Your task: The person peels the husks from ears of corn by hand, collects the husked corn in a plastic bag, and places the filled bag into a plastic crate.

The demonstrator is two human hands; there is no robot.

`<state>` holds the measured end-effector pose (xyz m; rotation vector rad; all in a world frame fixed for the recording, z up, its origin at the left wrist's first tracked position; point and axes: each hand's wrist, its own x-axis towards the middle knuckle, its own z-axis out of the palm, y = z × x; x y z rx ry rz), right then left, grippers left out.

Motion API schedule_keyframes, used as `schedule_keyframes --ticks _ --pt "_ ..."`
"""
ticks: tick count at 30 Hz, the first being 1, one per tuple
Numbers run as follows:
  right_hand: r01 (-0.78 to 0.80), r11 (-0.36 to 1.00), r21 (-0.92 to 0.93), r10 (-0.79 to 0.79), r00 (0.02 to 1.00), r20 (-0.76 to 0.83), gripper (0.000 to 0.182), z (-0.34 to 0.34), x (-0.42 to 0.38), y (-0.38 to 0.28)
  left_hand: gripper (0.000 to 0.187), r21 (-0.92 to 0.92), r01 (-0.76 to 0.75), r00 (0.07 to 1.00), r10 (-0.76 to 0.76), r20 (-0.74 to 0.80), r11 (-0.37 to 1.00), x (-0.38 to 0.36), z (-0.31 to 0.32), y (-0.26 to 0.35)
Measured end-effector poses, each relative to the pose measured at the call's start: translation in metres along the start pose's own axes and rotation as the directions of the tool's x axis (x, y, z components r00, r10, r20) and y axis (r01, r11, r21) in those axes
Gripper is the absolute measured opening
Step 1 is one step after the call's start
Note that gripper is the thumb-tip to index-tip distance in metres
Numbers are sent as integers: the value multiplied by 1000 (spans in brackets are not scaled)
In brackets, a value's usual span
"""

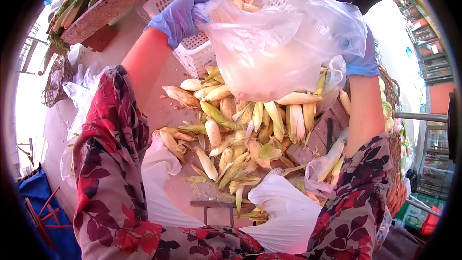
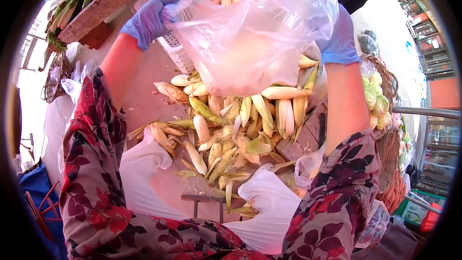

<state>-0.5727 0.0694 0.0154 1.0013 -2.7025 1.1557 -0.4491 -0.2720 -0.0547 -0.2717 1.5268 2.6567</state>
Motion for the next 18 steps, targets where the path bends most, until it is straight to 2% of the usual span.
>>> schedule_keyframes --ticks 1,2,3,4,5,6,8,9,10,11,13,14,15,16,17,18 --pt "353 917 -183 -362 932 -12 23 0 41 24 27 -22 -16 996 14 -91 1000 0 -3 22" --pt "441 852 -282 -459 888 2 24 4 57 0 27 -44 -30 984 22 -179 999 -1 -3 47" --pt "517 766 -382 -553 833 17 25 9 74 -25 27 -67 -43 964 24 -264 997 -1 -5 67" --pt "574 667 -475 -639 769 31 25 14 90 -51 23 -122 -121 984 103 -145 985 0 -16 81" --pt "650 700 -295 -668 742 49 28 25 99 -73 20 -185 -190 982 187 -30 964 -2 -33 94" --pt "654 631 -417 -705 708 43 24 39 108 -81 18 -253 -249 958 276 80 935 -3 -50 101" --pt "616 456 -642 -778 626 48 17 65 133 -88 19 -260 -360 929 371 -6 896 1 -83 100" --pt "557 794 -243 -588 805 -79 20 81 148 -77 20 -262 -413 908 416 -48 872 5 -105 92" --pt "335 916 221 -327 942 -71 23 105 163 -52 26 -89 -399 894 365 -261 913 12 -146 77" --pt "13 786 618 -70 995 68 26 129 175 -30 24 -88 -392 892 354 -281 916 18 -161 62" --pt "-100 746 658 78 995 63 29 182 189 -8 22 -89 -375 887 329 -325 923 14 -180 26" --pt "-155 718 679 151 986 66 31 213 197 8 26 -19 -362 848 321 -421 932 17 -187 3" --pt "-82 884 461 83 996 17 33 249 214 50 32 49 -340 798 316 -513 939 21 -192 -20" --pt "-80 973 218 74 997 34 34 271 217 64 35 72 -309 785 297 -544 948 22 -198 -42" --pt "-64 997 -38 66 997 51 34 292 220 77 39 90 -271 772 272 -574 958 25 -204 -66" --pt "-104 952 -288 137 986 98 34 306 208 68 39 81 -281 749 271 -605 956 34 -217 -97"
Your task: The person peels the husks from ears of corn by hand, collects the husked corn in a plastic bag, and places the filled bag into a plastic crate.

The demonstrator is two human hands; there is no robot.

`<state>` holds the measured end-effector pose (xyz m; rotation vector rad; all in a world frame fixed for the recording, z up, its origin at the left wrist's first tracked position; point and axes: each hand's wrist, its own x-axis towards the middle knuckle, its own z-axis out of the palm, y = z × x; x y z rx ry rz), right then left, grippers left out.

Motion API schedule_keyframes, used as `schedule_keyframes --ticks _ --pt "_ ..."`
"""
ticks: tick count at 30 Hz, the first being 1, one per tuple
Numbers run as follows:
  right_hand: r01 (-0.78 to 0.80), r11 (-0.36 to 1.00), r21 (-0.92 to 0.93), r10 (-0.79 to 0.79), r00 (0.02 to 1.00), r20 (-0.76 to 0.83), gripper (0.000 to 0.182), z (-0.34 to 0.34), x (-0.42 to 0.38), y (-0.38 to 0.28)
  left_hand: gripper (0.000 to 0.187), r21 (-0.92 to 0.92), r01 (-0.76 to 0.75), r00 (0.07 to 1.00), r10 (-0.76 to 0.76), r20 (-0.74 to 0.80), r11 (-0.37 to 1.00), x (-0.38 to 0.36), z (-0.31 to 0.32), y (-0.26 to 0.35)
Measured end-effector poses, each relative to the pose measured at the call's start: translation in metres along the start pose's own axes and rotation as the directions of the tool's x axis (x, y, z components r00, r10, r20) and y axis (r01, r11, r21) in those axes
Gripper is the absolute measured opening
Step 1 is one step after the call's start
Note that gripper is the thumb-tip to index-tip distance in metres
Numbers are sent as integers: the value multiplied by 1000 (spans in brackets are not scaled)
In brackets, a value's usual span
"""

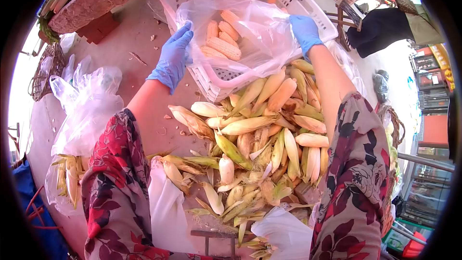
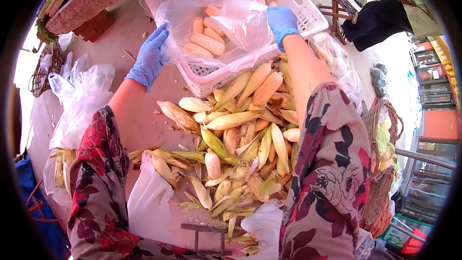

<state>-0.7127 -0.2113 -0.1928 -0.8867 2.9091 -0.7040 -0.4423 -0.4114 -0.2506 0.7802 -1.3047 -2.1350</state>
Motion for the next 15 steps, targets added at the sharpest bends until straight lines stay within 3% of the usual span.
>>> schedule_keyframes --ticks 1,2,5,10,11,13,15 --pt "19 989 -150 -20 1000 -6 33 23 0 -2 39 -14 -5 999 4 -39 1000 3 -6 -26" --pt "39 954 -296 -43 999 -9 32 50 -1 1 39 -17 130 991 -129 24 991 -16 -4 -21" --pt "44 859 -511 -26 999 42 29 82 -5 3 41 20 93 995 -94 26 995 -21 4 -25" --pt "53 729 -682 109 975 192 26 55 -6 -10 43 100 40 999 -38 -21 994 -26 4 -24" --pt "143 734 -664 -59 987 146 27 49 -10 -21 44 105 26 999 -23 -26 994 -26 5 -24" --pt "324 696 -641 -387 921 45 28 48 -21 -50 45 127 11 1000 -7 -29 992 -26 4 -24" --pt "681 715 -157 -667 732 135 33 64 -28 -70 46 164 9 1000 -5 -25 986 -24 3 -26"
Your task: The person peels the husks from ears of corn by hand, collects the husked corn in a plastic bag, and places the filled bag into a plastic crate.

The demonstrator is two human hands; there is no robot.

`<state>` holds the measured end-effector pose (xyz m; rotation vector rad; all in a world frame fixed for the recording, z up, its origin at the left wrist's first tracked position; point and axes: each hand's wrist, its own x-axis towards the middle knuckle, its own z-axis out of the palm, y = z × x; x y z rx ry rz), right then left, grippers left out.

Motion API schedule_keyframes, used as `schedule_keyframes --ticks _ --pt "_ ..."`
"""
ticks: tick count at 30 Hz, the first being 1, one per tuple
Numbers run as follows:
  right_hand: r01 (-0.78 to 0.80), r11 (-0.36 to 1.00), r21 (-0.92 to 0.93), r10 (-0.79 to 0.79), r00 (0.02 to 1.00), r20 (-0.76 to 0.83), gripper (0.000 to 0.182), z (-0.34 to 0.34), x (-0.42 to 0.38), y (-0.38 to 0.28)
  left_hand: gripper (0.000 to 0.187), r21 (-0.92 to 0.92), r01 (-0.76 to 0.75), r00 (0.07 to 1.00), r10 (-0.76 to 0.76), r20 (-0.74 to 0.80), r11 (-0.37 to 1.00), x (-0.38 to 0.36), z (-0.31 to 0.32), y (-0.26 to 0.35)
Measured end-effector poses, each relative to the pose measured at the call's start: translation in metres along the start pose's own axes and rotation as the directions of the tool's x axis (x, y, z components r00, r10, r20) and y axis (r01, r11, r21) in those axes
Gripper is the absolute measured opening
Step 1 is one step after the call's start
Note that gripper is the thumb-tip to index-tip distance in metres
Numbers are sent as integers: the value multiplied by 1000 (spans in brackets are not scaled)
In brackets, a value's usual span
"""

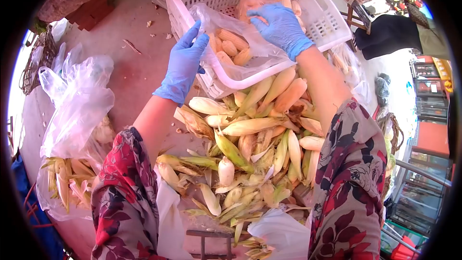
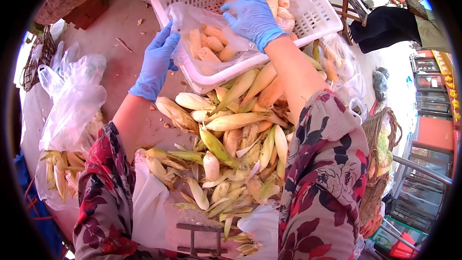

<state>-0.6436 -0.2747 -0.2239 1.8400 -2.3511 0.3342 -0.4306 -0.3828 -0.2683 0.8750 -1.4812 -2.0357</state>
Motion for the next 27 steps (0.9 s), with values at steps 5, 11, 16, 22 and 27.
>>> schedule_keyframes --ticks 5,11,16,22,27 --pt "-160 930 -331 360 581 730 51 32 -10 -19 48 25 -78 996 79 -38 997 4 2 -11" --pt "-604 755 -254 647 749 141 44 -5 -10 61 49 325 -184 969 227 -100 928 12 1 -17" --pt "-469 867 167 498 824 -272 28 -40 -42 31 52 731 -274 902 431 -30 625 6 -2 8" --pt "-214 976 47 215 892 -398 22 -74 -155 -63 49 774 -354 832 554 5 525 -1 -15 18" --pt "-303 949 86 314 936 -159 24 -45 -260 -99 44 800 -308 869 494 17 515 -21 -24 24"
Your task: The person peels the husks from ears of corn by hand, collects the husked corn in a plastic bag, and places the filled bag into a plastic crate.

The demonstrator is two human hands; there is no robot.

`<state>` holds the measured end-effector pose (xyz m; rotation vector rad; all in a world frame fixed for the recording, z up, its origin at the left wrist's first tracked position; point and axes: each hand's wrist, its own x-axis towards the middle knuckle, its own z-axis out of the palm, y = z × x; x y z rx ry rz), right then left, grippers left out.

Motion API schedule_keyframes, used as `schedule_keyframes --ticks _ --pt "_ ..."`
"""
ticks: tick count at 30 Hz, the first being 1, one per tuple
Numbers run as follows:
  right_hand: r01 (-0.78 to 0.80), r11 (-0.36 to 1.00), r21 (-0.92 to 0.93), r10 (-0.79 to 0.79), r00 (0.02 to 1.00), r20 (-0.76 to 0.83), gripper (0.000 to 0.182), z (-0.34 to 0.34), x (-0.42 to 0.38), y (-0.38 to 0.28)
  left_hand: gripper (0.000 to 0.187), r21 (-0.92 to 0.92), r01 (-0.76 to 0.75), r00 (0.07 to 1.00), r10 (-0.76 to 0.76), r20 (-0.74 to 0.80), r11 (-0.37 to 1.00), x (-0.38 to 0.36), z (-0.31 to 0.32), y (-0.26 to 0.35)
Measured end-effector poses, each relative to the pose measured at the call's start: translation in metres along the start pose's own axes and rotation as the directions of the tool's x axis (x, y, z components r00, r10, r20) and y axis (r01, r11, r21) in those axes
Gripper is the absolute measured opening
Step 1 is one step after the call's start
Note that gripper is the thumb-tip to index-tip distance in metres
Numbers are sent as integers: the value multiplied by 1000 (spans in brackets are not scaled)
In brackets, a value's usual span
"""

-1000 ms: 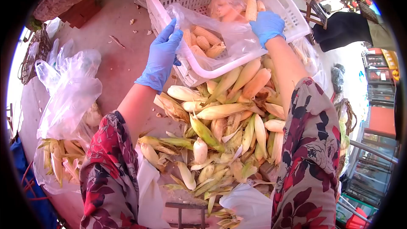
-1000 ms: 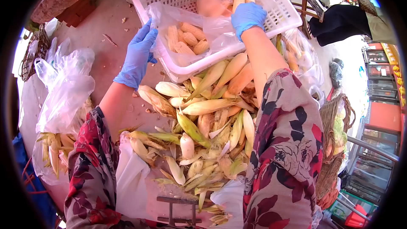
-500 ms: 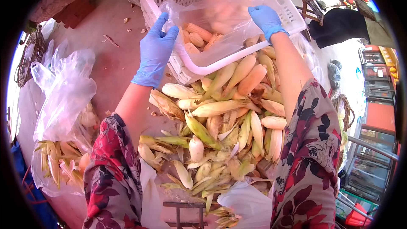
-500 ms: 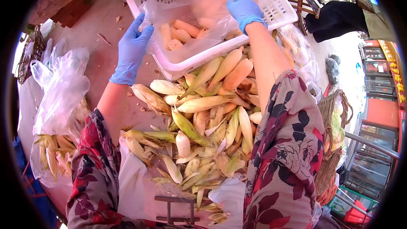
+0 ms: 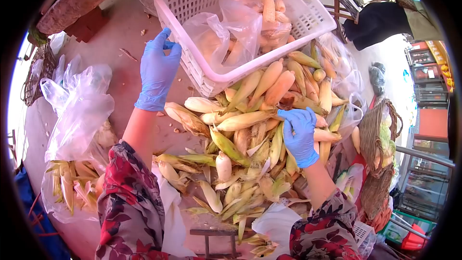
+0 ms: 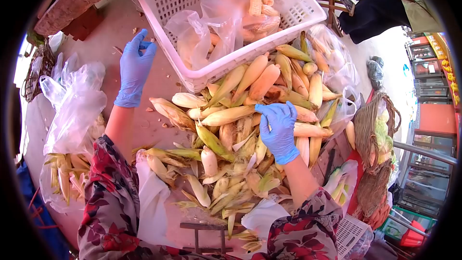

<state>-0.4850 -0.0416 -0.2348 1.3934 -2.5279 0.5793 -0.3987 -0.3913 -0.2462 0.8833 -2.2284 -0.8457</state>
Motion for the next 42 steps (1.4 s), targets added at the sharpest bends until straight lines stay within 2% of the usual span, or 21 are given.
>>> schedule_keyframes --ticks 3,6,9,11,12,14,15,16,18,19,20,22,25,29,32,34,36,38,39,40,42 --pt "4 998 56 -3 1000 -22 23 -7 3 2 39 -95 -41 999 39 -22 995 -8 0 3" --pt "24 989 148 2 985 -173 21 -18 64 2 37 49 -426 901 429 -60 903 10 10 13" --pt "234 967 99 -205 949 -240 23 1 170 4 31 192 -790 612 765 201 582 46 29 51" --pt "421 907 -25 -421 900 -111 32 34 228 10 40 165 -859 475 635 609 485 68 64 58" --pt "409 899 -159 -410 912 22 34 66 247 22 45 132 -888 370 516 772 440 74 75 57" --pt "441 760 -478 -256 878 404 36 98 269 45 57 248 -735 407 119 906 631 79 69 63" --pt "510 606 -611 -65 797 600 37 103 275 59 63 328 -644 373 -90 923 691 80 68 63" --pt "114 829 -548 115 924 366 30 128 280 110 74 478 -629 419 -251 873 613 89 79 48" --pt "-305 832 -462 455 853 257 30 116 273 150 77 532 -680 416 -332 847 505 83 73 59" --pt "-296 762 -576 551 763 338 34 78 265 135 79 551 -705 417 -368 831 446 82 72 63" --pt "-309 763 -567 569 739 362 37 75 265 141 78 467 -751 393 -254 884 467 80 73 54" --pt "-337 760 -555 602 687 406 45 69 263 154 73 452 -740 419 -184 889 498 77 80 43" --pt "-243 928 -283 371 671 642 58 57 265 159 63 424 -760 405 -150 902 493 70 69 56" --pt "-255 966 -44 253 893 372 56 53 258 168 47 419 -779 396 -153 906 466 63 48 74" --pt "-225 962 154 225 974 19 40 41 226 157 32 359 -765 470 83 879 535 51 22 77" --pt "-129 970 206 178 954 -242 29 24 189 141 27 273 -739 562 341 754 616 39 1 74" --pt "-63 958 280 149 943 -298 19 16 135 123 26 184 -716 621 494 609 673 13 -22 71" --pt "-72 966 249 113 981 -156 18 23 74 110 25 145 -703 674 587 449 696 -9 -48 71" --pt "-96 980 177 105 994 -41 18 33 44 106 29 190 -638 729 505 462 746 -24 -60 64" --pt "-14 999 52 15 999 -28 19 47 20 103 34 239 -566 779 416 469 789 -41 -72 50" --pt "-45 999 16 42 990 135 38 79 -13 90 38 232 -571 711 334 618 787 -73 -99 8"
